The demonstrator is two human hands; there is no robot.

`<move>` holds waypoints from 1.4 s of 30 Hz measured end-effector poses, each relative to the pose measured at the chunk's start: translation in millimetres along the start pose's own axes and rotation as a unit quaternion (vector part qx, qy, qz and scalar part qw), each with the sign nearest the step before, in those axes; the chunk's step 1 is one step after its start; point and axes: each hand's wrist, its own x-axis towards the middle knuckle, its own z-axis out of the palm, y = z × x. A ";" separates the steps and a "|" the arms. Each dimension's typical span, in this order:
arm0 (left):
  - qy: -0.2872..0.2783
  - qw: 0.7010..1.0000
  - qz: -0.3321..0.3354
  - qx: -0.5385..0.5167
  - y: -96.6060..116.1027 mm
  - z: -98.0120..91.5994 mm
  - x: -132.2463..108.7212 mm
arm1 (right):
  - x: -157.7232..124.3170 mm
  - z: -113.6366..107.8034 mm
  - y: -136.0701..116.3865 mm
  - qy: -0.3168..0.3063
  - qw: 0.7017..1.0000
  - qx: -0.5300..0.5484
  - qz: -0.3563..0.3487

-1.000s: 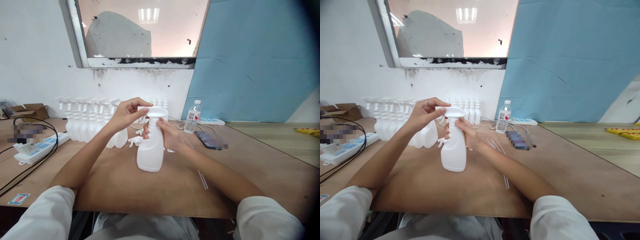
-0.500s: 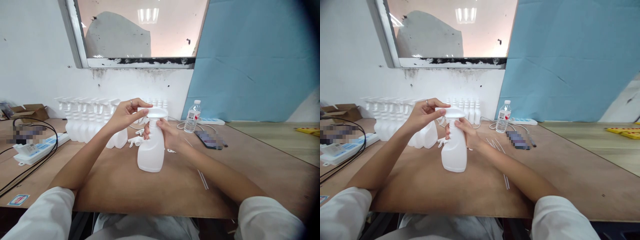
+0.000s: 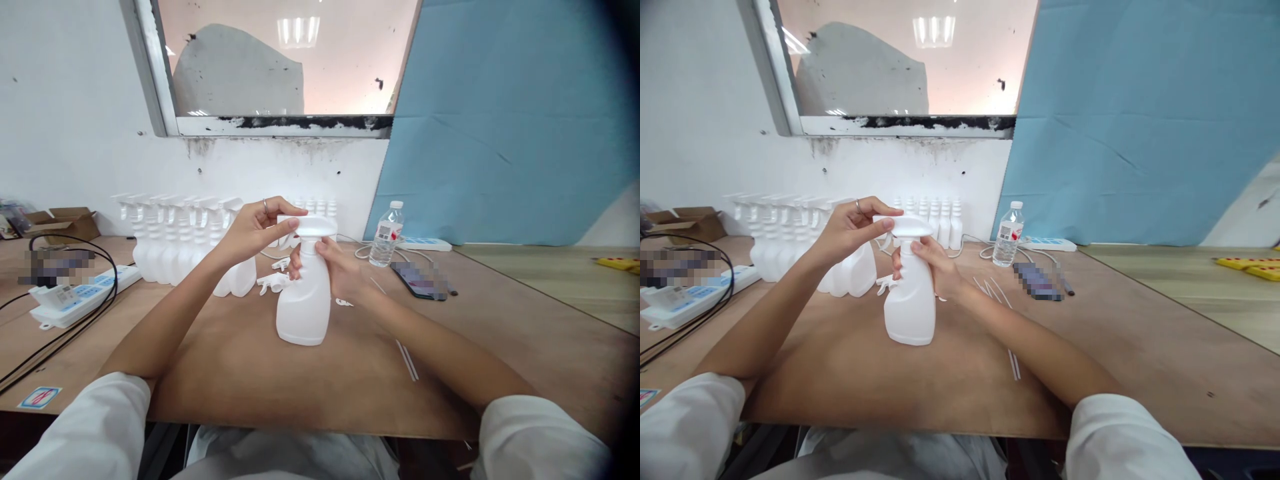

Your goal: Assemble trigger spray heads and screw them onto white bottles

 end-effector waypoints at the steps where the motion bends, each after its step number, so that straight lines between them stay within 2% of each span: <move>1: 0.000 1.000 -0.002 0.000 0.4 0.2 0.0 | -0.1 -0.4 0.4 0.002 1.000 0.000 0.002; 5: 0.003 1.000 -0.005 0.004 0.8 0.7 0.4 | 0.2 -2.2 0.5 0.014 1.000 -0.006 0.015; 10: 0.000 1.000 -0.001 0.002 -2.4 -1.0 0.6 | 0.9 -5.8 -0.7 -0.008 0.997 0.043 0.058; 19: -0.003 1.000 -0.004 -0.011 -3.2 -1.9 0.6 | 0.6 -16.3 8.1 -0.049 0.993 0.066 0.080; 23: -0.013 0.999 -0.007 -0.031 -4.3 -1.0 0.3 | -0.3 -14.3 8.8 -0.053 0.995 0.055 0.066; 31: 0.001 1.000 0.013 -0.002 0.0 0.6 -1.4 | -3.8 -4.6 7.2 -0.051 0.996 0.060 0.041; 38: -0.023 0.999 -0.013 -0.035 0.7 0.2 -2.4 | -2.7 -9.6 8.9 -0.056 0.994 0.082 0.049; 42: -0.013 0.999 -0.015 -0.026 2.1 0.3 -2.6 | -3.1 -6.6 8.3 -0.042 0.997 0.053 0.042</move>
